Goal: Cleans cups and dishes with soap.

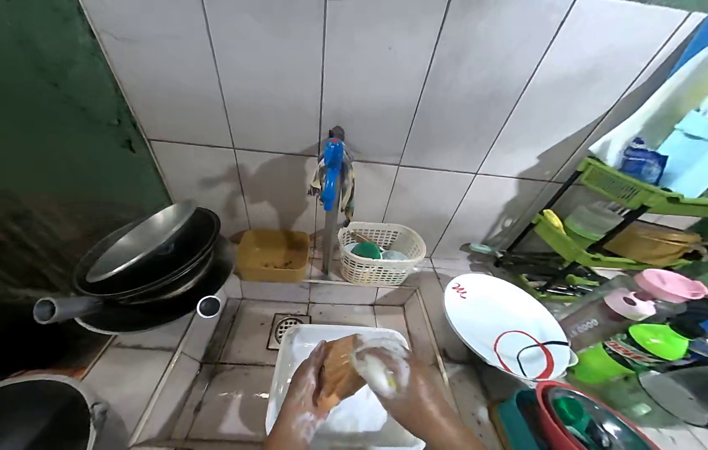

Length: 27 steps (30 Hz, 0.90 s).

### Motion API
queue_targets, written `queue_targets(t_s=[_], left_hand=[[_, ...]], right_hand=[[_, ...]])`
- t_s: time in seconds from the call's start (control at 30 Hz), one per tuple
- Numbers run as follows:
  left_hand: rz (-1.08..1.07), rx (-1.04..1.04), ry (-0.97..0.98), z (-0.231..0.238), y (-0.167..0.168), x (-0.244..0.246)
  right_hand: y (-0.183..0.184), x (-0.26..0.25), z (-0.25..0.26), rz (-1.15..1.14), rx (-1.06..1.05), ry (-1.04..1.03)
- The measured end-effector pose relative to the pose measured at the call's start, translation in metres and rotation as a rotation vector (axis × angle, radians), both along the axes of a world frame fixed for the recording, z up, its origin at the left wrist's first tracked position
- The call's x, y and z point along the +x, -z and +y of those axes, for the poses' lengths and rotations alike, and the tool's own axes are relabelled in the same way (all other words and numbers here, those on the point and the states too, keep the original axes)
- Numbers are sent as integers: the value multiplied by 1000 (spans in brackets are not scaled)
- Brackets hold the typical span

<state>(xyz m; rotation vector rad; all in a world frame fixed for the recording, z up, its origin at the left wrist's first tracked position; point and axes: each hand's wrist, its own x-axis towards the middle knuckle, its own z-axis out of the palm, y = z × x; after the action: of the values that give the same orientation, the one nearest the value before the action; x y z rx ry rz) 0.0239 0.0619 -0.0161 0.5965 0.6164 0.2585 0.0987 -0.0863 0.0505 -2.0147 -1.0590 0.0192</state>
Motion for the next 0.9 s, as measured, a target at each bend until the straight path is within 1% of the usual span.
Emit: queue_targets(t_s=[0.03, 0.07, 0.1, 0.13, 0.2, 0.23, 0.27, 0.3, 0.33, 0.4, 0.43, 0.47, 0.5, 0.53, 0.57, 0.63, 0.67, 0.7, 0.73, 0.77, 0.8, 0.87, 0.9], left_hand=[[-29, 58, 6, 0, 1, -3], [-40, 138, 31, -2, -1, -6], [-48, 215, 67, -6, -5, -9], [-64, 296, 104, -11, -12, -13], [-91, 438, 137, -21, -23, -18], [-86, 499, 141, -25, -26, -20], [-61, 581, 156, -27, -29, -20], [-21, 656, 190, -28, -29, -19], [24, 719, 243, -29, -30, -19], [85, 771, 339, -35, -36, -23], [98, 784, 357, -38, -38, -24], [99, 803, 352, -39, -39, -25], [94, 834, 331, -38, -39, -26], [83, 862, 296, -36, -39, -26], [60, 882, 251, -33, -39, -27], [-82, 858, 145, -27, -31, -32], [-132, 842, 138, -25, -28, -34], [-116, 833, 149, -24, -30, -34], [-53, 841, 182, -26, -36, -34], [14, 882, 245, -28, -42, -34], [64, 926, 317, -30, -50, -34], [46, 1052, 406, -34, -58, -38], [-2, 1139, 420, -35, -56, -39]], right_hand=[[0, -2, -3, -13, 76, 27], [0, -2, -3, -81, 129, 72], [0, -3, -2, -143, 128, 92], [-3, -7, -1, -164, 67, 54], [-2, -15, 6, -139, -118, -106], [3, -15, 11, -146, -151, -147], [5, -10, 15, -147, -158, -145], [1, 1, 20, -90, -203, -121], [-9, 14, 24, 53, -325, -88], [-28, 44, 34, 441, -513, 39], [-32, 53, 36, 546, -571, 83], [-34, 54, 37, 574, -576, 111], [-36, 47, 36, 526, -547, 117], [-36, 32, 32, 407, -495, 99], [-29, 13, 27, 227, -398, 62], [-2, -18, 20, -200, -117, -37], [7, -21, 19, -309, -48, -65], [6, -19, 19, -292, -59, -65], [-3, -12, 18, -145, -150, -55], [-16, 2, 18, 105, -283, -55], [-25, 20, 19, 367, -342, -58], [-27, 46, 16, 822, -229, -35], [-22, 55, 13, 968, -160, -48]])
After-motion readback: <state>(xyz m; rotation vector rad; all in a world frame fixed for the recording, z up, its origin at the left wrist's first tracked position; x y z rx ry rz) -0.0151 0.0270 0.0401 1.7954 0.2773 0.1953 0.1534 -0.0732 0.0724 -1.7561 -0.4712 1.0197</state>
